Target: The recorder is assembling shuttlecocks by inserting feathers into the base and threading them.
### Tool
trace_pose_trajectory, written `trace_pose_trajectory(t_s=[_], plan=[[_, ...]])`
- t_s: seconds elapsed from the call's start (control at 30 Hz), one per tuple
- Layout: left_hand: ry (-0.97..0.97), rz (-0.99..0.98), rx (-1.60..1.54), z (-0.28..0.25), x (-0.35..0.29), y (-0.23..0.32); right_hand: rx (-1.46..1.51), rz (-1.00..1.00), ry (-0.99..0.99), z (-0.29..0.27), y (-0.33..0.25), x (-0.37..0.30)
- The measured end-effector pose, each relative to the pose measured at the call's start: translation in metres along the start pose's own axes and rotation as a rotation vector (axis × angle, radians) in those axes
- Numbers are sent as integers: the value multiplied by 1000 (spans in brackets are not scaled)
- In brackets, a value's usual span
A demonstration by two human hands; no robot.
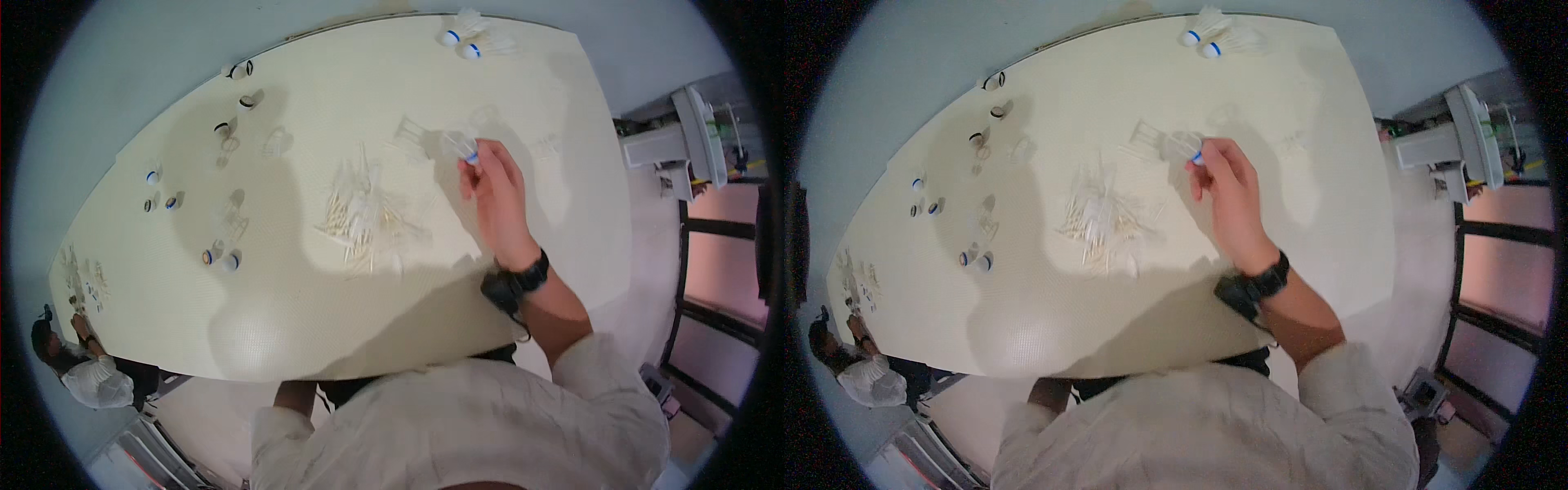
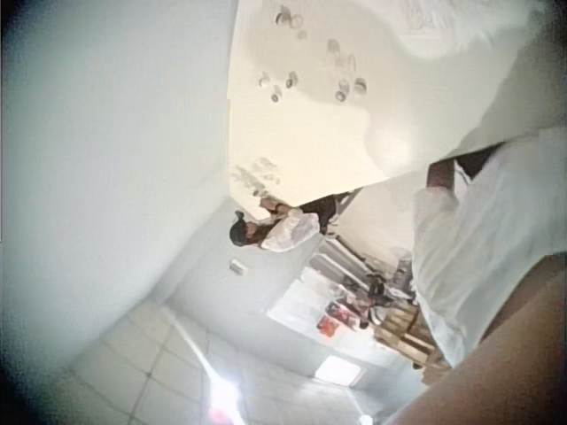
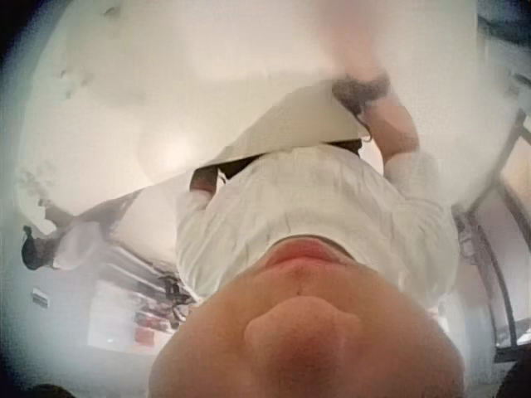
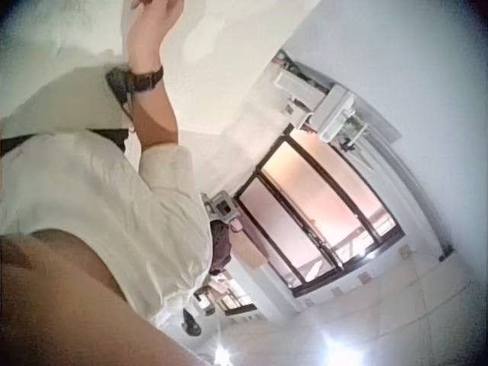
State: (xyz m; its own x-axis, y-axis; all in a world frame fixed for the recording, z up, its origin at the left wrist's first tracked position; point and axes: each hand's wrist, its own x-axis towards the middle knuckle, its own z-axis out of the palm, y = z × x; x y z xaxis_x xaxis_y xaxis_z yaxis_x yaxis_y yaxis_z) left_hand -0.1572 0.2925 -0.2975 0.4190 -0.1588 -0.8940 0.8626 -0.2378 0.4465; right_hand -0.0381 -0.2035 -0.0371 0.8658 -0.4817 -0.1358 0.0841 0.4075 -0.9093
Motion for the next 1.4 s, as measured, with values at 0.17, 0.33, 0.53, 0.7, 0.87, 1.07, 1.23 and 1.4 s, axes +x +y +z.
trace_pose_trajectory(t_s=[0.17, 0.33, 0.53, 0.7, 0.87, 1.07, 1.23, 1.4], plan=[[31, 106, 133, -31, 57, -31, -137, -41, -90, 6, 25, 39], [16, 747, 520, -111, 87, -80, -3, -71, -105, -4, 2, 57], [-91, 228, 1224, -38, -126, 100, 161, 0, -193, -10, 16, 81], [-452, 520, 952, 46, -268, 205, 261, 27, -237, -6, 12, 77], [-570, 1085, 675, 82, -309, 263, 313, 43, -289, -8, 18, 80], [-1015, 1653, 1017, 162, -333, 339, 461, 182, -249, -12, 8, 85], [-1160, 1736, 1634, 201, -326, 338, 437, 214, -361, -25, 8, 100], [-1081, 1821, 1578, 199, -299, 342, 410, 272, -409, -34, 1, 105]])
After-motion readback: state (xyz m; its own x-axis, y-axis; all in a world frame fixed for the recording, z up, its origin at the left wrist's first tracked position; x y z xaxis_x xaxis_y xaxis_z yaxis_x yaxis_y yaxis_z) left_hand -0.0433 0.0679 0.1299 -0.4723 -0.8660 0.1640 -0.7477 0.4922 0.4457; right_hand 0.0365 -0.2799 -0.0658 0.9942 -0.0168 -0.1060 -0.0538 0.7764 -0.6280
